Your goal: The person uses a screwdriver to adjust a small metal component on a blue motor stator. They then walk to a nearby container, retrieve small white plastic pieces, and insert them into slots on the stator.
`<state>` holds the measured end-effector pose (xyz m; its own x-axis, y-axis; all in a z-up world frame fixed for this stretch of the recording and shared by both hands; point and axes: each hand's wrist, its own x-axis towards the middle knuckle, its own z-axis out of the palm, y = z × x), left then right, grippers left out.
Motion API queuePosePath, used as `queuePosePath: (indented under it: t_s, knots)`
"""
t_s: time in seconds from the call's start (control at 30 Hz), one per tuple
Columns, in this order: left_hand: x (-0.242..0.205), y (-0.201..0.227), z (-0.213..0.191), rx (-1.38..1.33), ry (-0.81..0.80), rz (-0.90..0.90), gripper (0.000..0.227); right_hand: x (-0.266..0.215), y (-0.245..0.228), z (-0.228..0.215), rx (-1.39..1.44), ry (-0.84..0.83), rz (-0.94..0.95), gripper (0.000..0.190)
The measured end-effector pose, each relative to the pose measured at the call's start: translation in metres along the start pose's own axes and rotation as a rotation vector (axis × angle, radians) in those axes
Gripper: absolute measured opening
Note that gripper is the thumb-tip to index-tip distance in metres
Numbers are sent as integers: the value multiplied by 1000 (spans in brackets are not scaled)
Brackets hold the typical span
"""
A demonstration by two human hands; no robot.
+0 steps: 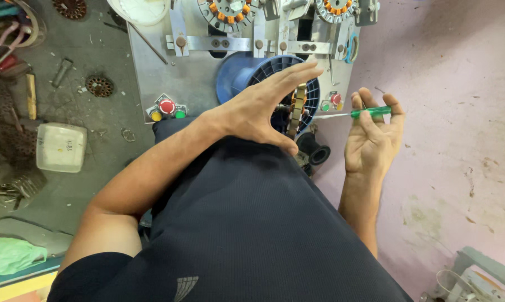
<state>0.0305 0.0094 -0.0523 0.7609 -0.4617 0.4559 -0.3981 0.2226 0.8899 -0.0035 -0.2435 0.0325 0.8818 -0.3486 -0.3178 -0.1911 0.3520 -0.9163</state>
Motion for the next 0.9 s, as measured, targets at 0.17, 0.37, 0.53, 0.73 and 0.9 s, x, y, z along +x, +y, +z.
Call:
queuePosePath:
  t_s: [0.17,0.37,0.53,0.73,0.9]
  knots:
    - [0,-3,19,217,-28,-28,95,-28,3,-1,12,64,-44,44]
    - [-5,-6,22,327,-11,100,99,-78,34,12,-388,-136,-549,72]
    - [-8,-6,4,72,-38,27,79,-80,57,21,-517,-112,-926,74]
    - [-1,-11,-8,-328,-102,-83,47,-67,64,15,-653,-221,-1184,65]
    - [5,-10,-9,-297,-115,-110,42,-62,65,22,-721,-253,-1345,63]
